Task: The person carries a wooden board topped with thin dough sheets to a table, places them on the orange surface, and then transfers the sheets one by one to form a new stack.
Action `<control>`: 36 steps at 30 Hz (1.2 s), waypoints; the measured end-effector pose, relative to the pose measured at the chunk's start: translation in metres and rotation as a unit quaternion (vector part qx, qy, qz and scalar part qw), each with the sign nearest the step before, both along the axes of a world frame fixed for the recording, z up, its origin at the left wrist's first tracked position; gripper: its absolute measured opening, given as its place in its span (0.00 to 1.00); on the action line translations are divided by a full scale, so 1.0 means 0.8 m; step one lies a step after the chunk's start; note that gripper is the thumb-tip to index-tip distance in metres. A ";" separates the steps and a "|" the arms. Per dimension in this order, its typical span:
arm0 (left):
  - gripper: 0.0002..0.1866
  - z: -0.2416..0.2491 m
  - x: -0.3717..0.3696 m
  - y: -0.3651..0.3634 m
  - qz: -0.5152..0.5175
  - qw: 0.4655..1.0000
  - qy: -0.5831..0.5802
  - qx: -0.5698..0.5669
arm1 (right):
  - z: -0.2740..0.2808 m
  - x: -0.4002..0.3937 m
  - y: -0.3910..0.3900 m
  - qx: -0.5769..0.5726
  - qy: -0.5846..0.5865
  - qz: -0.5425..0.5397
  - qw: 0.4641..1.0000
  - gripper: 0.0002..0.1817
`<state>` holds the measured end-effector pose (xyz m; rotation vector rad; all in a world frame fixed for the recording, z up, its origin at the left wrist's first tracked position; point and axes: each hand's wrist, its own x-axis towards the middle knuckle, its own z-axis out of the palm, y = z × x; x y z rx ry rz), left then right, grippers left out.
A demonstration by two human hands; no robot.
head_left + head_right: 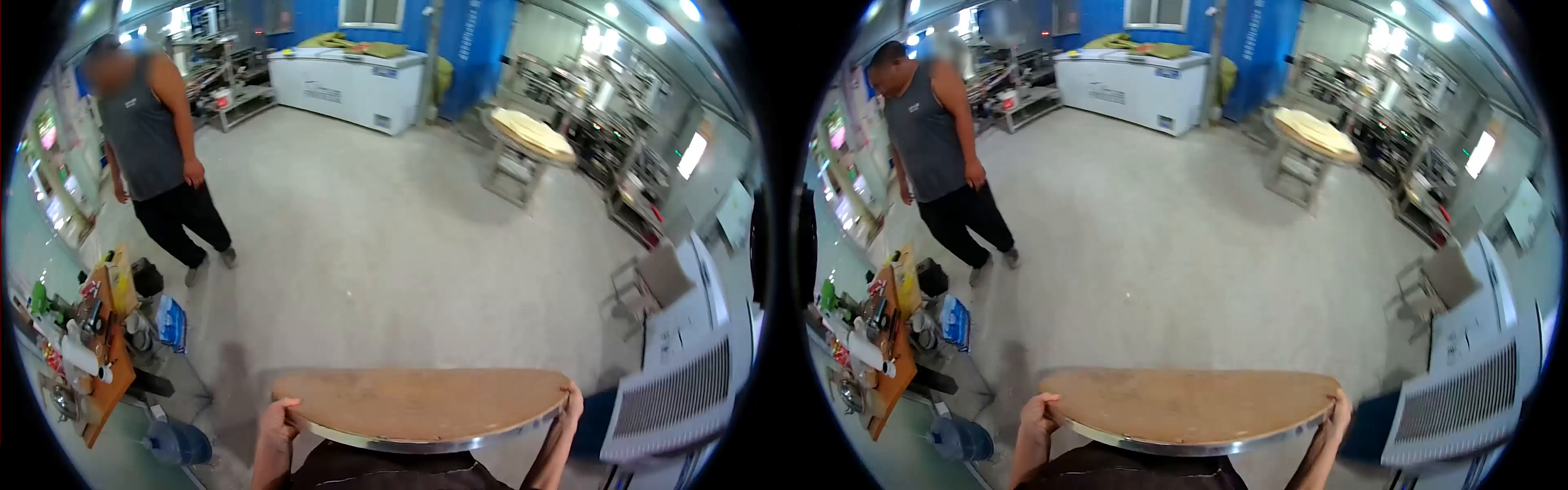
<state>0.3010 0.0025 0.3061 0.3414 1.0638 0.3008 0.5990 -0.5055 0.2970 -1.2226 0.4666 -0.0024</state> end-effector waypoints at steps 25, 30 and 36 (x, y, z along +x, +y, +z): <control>0.18 0.012 0.547 0.823 0.264 0.958 -0.106 0.039 | 0.143 0.693 1.130 0.002 -0.002 0.306 0.952 0.11; 0.19 0.040 0.633 1.007 0.329 0.943 -0.038 0.031 | 0.169 0.802 1.402 0.039 -0.015 0.361 0.932 0.09; 0.23 0.115 0.672 1.184 0.471 0.880 -0.005 0.061 | 0.186 0.904 1.726 0.059 -0.087 0.515 0.851 0.17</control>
